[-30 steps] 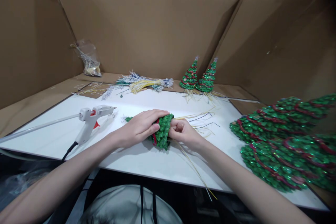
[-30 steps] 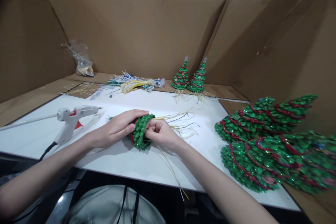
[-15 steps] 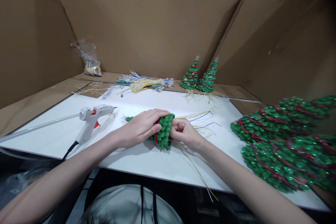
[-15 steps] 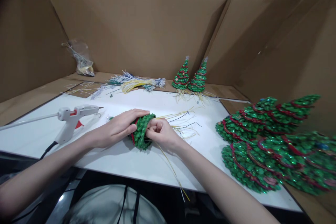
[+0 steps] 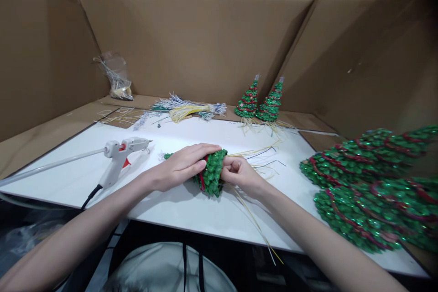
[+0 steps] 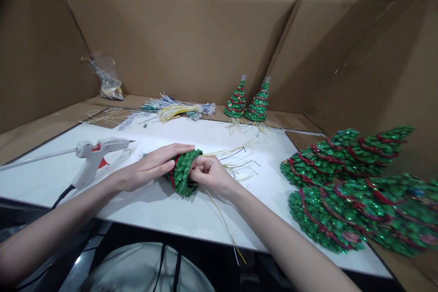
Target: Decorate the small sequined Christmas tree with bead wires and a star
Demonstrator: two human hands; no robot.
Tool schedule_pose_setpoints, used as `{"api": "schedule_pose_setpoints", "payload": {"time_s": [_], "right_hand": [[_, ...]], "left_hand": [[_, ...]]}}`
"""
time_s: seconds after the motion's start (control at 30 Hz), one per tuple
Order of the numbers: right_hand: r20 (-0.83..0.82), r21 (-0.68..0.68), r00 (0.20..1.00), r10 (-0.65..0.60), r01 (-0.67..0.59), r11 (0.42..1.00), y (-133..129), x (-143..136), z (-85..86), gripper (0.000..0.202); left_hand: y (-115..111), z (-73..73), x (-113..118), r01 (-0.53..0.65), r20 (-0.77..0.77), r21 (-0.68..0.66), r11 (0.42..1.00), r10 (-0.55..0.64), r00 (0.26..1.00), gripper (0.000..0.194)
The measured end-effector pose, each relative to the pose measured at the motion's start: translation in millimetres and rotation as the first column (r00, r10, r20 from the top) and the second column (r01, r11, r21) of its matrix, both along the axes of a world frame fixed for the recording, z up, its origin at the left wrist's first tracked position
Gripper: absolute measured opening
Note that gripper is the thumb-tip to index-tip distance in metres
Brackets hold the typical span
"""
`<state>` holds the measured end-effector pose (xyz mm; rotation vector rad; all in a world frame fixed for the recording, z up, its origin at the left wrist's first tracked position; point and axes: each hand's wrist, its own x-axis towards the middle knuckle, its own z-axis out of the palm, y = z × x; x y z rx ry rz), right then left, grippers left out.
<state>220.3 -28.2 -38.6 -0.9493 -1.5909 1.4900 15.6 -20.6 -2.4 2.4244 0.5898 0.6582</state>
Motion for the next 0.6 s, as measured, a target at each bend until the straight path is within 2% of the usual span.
{"api": "schedule_pose_setpoints", "payload": {"time_s": [0.6], "right_hand": [[-0.014, -0.070, 1.000, 0.010, -0.011, 0.997, -0.6, -0.4, 1.8, 0.036]], "left_hand": [[-1.1, 1.8, -0.9, -0.006, -0.087, 0.080, 0.997, 0.013, 0.996, 0.044]]}}
